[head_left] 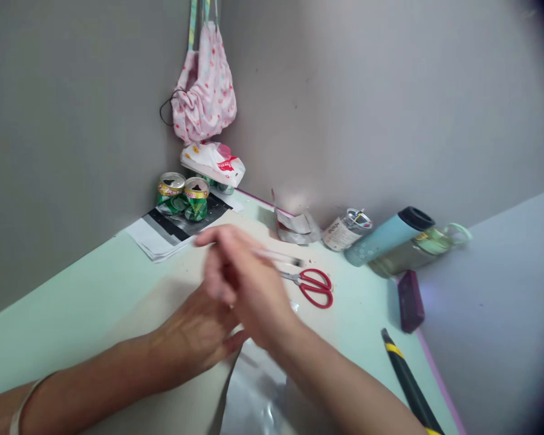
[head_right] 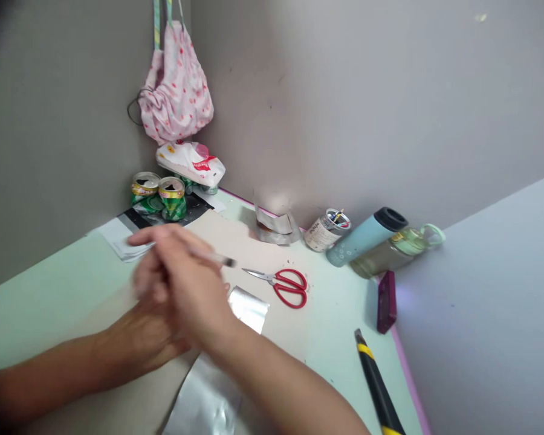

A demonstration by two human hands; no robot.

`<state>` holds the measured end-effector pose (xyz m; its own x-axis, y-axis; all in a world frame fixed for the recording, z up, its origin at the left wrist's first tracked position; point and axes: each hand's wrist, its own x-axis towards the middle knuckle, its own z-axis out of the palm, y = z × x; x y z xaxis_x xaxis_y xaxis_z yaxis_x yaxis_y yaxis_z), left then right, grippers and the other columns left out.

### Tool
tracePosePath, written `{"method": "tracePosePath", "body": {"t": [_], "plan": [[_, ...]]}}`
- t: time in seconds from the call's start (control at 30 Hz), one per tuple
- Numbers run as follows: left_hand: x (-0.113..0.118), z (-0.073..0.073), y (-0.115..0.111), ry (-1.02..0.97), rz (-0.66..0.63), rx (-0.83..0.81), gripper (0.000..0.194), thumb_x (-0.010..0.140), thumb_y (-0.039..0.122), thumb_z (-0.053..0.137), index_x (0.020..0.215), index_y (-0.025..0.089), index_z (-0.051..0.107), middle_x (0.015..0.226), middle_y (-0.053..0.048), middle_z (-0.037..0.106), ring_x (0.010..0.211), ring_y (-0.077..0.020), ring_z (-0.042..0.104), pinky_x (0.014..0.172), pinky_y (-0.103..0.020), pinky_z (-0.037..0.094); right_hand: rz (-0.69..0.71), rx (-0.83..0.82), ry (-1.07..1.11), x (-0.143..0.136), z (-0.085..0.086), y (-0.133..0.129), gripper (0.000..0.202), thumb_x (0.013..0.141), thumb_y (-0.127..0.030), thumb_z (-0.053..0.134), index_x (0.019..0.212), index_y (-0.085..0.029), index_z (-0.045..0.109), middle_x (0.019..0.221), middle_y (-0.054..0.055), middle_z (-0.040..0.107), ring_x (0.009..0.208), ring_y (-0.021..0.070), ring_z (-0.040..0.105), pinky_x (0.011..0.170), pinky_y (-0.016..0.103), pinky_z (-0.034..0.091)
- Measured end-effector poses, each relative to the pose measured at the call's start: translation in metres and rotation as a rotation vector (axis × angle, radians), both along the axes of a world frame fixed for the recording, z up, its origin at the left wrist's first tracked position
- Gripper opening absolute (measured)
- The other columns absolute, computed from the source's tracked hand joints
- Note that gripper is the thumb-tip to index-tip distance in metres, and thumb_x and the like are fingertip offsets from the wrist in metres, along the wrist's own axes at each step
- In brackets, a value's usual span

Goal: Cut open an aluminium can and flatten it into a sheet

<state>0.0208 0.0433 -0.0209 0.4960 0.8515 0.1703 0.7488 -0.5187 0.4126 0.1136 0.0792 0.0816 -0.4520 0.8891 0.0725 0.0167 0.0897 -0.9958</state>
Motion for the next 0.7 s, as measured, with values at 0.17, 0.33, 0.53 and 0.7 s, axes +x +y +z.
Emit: {"method": "tracePosePath", "body": {"t": [0.17, 0.33, 0.53, 0.7], "plan": [[-0.009, 0.005, -0.012, -0.06, -0.1, 0.207, 0.048, 0.094, 0.022, 0.058, 0.141, 0.02, 0.046, 0.149, -0.009, 0.051, 0.153, -0.0275, 0.019, 0.126, -0.053, 0.009, -0.303, 0.049, 0.168, 0.097, -0.017, 0.008, 0.044, 0.1, -0.057, 0.045, 0.095, -0.024, 0.073, 0.063, -0.002, 0.054, 0.056, 0.0126, 0.045, 0.057, 0.025, 0.04], [-0.002, -0.015, -0.016, -0.035, -0.18, 0.071, 0.077, 0.084, 0.039, 0.075, 0.148, 0.019, 0.038, 0.151, -0.011, 0.05, 0.153, -0.0287, 0.021, 0.126, -0.052, 0.005, -0.434, 0.05, -0.119, 0.145, -0.065, -0.012, 0.03, 0.095, -0.047, 0.061, 0.09, -0.021, 0.074, 0.074, 0.002, 0.063, 0.071, 0.0179, 0.056, 0.068, 0.03, 0.043], [0.003, -0.037, -0.011, 0.045, -0.219, -0.064, 0.104, 0.075, 0.056, 0.078, 0.156, 0.019, 0.025, 0.161, -0.014, 0.034, 0.154, -0.0316, 0.014, 0.124, -0.056, -0.002, -0.409, 0.021, -0.23, 0.138, -0.099, -0.021, 0.025, 0.094, -0.04, 0.06, 0.079, -0.021, 0.058, 0.069, -0.001, 0.059, 0.066, 0.0161, 0.055, 0.062, 0.027, 0.042], [0.001, -0.033, -0.006, 0.134, -0.258, -0.258, 0.11, 0.069, 0.062, 0.078, 0.156, 0.017, 0.028, 0.164, -0.016, 0.024, 0.153, -0.0371, 0.012, 0.123, -0.06, -0.003, -0.359, -0.025, -0.254, 0.136, -0.115, -0.016, 0.027, 0.097, -0.043, 0.054, 0.081, -0.021, 0.056, 0.069, -0.001, 0.058, 0.066, 0.0162, 0.054, 0.062, 0.028, 0.041]]}}
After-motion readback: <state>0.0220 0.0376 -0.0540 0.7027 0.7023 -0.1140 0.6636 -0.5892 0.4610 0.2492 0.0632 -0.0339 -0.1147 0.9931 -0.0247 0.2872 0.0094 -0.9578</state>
